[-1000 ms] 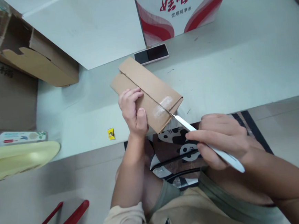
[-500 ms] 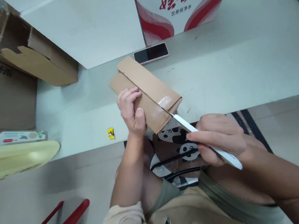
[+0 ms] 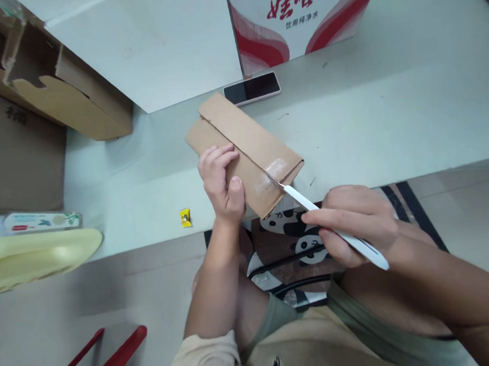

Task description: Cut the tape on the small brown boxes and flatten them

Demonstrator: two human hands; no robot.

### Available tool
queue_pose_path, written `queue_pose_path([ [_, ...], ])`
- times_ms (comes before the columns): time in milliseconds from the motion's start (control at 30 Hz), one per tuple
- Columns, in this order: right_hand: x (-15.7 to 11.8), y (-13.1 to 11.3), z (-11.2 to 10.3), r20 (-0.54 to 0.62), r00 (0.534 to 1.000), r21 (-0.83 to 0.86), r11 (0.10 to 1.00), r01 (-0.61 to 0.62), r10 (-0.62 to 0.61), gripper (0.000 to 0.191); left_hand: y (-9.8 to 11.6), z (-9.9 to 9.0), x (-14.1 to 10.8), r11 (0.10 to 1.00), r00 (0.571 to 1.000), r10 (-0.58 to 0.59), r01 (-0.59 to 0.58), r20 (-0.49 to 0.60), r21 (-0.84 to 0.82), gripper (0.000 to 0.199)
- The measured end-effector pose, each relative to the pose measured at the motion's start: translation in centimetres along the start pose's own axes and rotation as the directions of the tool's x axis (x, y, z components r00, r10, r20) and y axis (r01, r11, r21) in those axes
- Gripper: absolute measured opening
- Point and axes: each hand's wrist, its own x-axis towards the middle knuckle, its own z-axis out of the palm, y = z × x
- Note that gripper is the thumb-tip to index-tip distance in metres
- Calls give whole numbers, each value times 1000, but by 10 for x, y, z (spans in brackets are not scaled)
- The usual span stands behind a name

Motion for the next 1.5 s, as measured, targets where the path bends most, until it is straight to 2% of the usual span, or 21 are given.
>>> queue_pose_path([
  [67,5,-1,-1,-65,993,37,994,101,-98,20,0,0,0,1000,1000,-16,16,15,13,37],
  [133,9,-3,-2,-80,989,41,991,130,-127,23,0,1,0,1000,1000,-12,11,24,9,36],
  [233,12,-5,-1,-68,995,25,996,80,-78,24,1,1,1,1000,1000,4,-4,26,-6,34],
  [433,16,-5,6,-98,992,11,997,80,-78,22,1,1,2,999,1000,23,-22,18,-41,31],
  [667,16,0,13,-110,992,27,997,72,-68,24,0,1,1,999,1000,0,-2,29,45,39],
  [767,15,-2,7,-90,993,31,996,84,-81,22,1,2,0,999,1000,3,-3,14,50,40],
  [900,13,-15,-11,3,1000,-2,1000,-31,31,19,3,3,0,1000,1000,13,-13,2,18,36],
  [1000,9,-20,-14,-64,994,52,995,-80,83,20,2,2,0,1000,1000,13,-13,5,22,36],
  [1133,-2,-12,-9,-207,977,152,988,-10,42,16,-2,-1,-1,1000,1000,8,-8,12,25,40],
  [1233,-7,5,-5,-302,953,84,996,36,-9,15,-8,-4,-1,1000,1000,13,-13,20,-4,40],
  [1300,-6,21,1,-329,944,-40,999,-33,18,18,-12,-7,-1,1000,999,16,-16,30,-25,40],
  [1367,-3,41,12,-300,946,-138,976,-169,121,29,-17,-11,-1,999,999,15,-13,39,-51,38],
  [1433,-1,61,25,-206,935,-188,926,-327,288,46,-22,-15,-1,996,999,9,-5,36,-94,34],
  [1500,0,76,36,-91,875,-224,846,-483,476,66,-29,-19,-1,988,1000,-19,23,24,-151,32],
])
